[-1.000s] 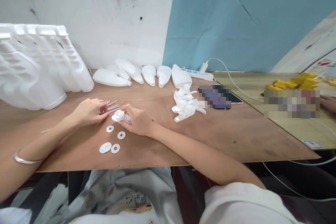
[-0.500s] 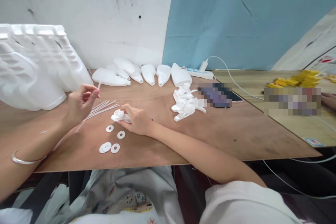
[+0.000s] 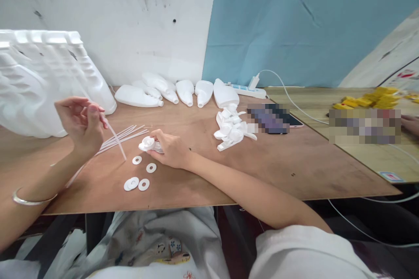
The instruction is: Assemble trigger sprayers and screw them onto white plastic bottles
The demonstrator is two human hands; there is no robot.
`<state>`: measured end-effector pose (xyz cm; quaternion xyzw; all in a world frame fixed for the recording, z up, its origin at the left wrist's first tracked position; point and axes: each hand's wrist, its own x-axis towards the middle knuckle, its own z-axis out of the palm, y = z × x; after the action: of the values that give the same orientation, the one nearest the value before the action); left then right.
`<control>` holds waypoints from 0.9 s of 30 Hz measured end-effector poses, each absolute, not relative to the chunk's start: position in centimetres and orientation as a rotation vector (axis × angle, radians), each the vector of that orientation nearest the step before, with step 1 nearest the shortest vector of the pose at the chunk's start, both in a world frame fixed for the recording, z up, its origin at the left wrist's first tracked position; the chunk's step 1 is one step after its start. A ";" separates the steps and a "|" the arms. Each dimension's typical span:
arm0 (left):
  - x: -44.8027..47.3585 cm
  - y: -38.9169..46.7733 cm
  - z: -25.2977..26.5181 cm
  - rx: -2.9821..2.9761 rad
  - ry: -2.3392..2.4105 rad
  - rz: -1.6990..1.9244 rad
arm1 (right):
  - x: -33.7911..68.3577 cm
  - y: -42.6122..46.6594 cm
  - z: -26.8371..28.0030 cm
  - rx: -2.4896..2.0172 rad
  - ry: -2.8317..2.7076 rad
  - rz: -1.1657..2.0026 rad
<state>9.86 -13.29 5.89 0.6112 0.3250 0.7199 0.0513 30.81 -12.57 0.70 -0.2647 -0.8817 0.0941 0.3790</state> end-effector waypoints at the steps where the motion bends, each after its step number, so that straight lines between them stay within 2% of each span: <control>1: 9.9 -13.3 5.9 1.871 0.983 2.205 | 30.8 -12.6 0.7 -0.674 -2.255 0.242; 11: 9.9 -13.4 5.5 1.993 0.918 2.244 | 30.9 -12.6 0.7 -0.660 -2.255 0.220; 18: 10.0 -13.4 4.1 2.159 1.028 2.018 | 30.8 -12.6 0.8 -0.651 -2.257 0.215; 23: 10.4 -13.7 3.4 2.338 1.214 1.718 | 30.8 -12.6 0.8 -0.635 -2.255 0.218; 27: 10.4 -14.0 3.6 2.263 1.163 1.739 | 30.8 -12.6 0.8 -0.634 -2.254 0.216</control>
<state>10.38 -13.96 3.62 0.7340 0.3771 0.5641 0.0299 30.81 -12.63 0.83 -0.2489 -0.8846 0.0848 0.3850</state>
